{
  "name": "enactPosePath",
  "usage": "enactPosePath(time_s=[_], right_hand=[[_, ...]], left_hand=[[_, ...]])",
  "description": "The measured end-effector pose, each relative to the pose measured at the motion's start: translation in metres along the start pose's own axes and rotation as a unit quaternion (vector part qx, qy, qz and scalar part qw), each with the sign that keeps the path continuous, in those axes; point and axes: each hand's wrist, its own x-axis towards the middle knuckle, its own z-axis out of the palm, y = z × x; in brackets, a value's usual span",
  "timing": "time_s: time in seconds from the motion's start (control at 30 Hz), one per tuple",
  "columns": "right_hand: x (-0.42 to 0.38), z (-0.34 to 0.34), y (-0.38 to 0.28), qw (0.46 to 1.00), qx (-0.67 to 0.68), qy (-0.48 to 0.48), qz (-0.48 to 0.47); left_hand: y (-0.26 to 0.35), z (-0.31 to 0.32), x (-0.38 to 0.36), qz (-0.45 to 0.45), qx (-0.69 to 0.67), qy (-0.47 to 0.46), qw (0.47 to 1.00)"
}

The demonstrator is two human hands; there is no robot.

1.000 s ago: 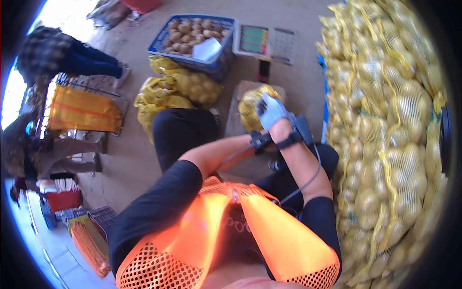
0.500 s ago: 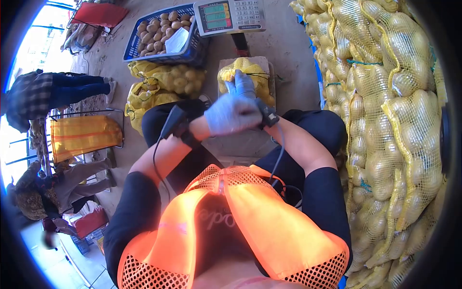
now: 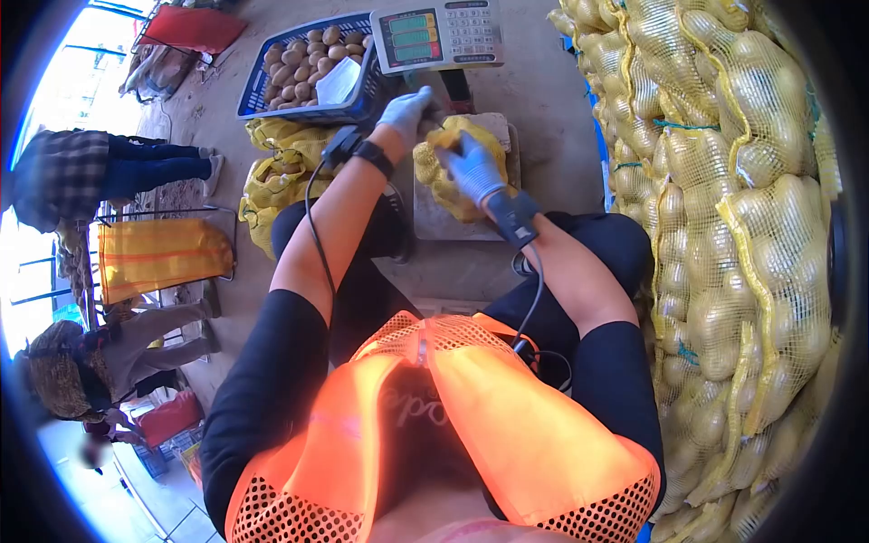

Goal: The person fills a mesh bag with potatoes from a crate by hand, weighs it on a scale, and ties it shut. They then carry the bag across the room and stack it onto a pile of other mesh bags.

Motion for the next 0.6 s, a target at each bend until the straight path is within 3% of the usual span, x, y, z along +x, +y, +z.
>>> enactPosePath(time_s=[0.03, 0.07, 0.1, 0.17, 0.2, 0.23, 0.27, 0.3, 0.37, 0.4, 0.43, 0.5, 0.53, 0.6], right_hand=[[0.006, -0.012, -0.004, 0.956, 0.254, -0.039, 0.142], [0.012, -0.023, 0.007, 0.890, 0.394, -0.052, 0.225], [0.018, -0.024, 0.013, 0.808, 0.509, -0.034, 0.294], [0.014, -0.031, -0.005, 0.755, 0.572, -0.026, 0.319], [0.014, -0.035, -0.012, 0.756, 0.569, -0.025, 0.322], [0.014, -0.037, -0.018, 0.734, 0.607, -0.055, 0.300], [0.016, -0.035, -0.020, 0.707, 0.644, -0.086, 0.278], [0.020, -0.034, -0.012, 0.707, 0.643, -0.090, 0.281], [0.026, -0.035, 0.011, 0.724, 0.599, -0.238, 0.247], [0.018, -0.031, -0.015, 0.832, 0.469, -0.135, 0.264], [0.019, -0.030, -0.008, 0.832, 0.467, -0.137, 0.267], [0.023, -0.029, 0.010, 0.952, 0.201, -0.102, 0.207], [0.019, -0.034, -0.006, 0.967, 0.148, -0.095, 0.184], [0.011, -0.039, -0.025, 0.973, 0.115, -0.124, 0.159]], left_hand=[[0.000, -0.007, -0.006, -0.036, -0.113, 0.030, 0.992], [-0.013, -0.007, -0.016, -0.006, -0.149, 0.029, 0.988], [-0.024, -0.016, -0.025, -0.008, -0.096, 0.013, 0.995], [-0.047, 0.000, -0.045, 0.130, -0.008, 0.040, 0.991], [-0.069, 0.012, -0.045, 0.245, 0.079, 0.034, 0.966], [-0.078, 0.024, -0.057, 0.354, 0.164, 0.032, 0.920], [-0.079, 0.018, -0.072, 0.350, 0.417, 0.035, 0.838], [-0.061, 0.025, -0.084, 0.348, 0.416, 0.040, 0.839], [-0.030, 0.044, -0.102, 0.410, 0.580, 0.020, 0.704], [-0.024, 0.049, -0.098, 0.451, 0.516, 0.039, 0.727], [-0.015, 0.048, -0.089, 0.438, 0.546, 0.061, 0.711], [-0.006, 0.038, -0.062, 0.494, 0.546, 0.090, 0.671], [-0.014, 0.026, -0.030, 0.492, 0.544, 0.092, 0.673], [-0.022, 0.012, 0.016, 0.315, 0.403, 0.026, 0.859]])
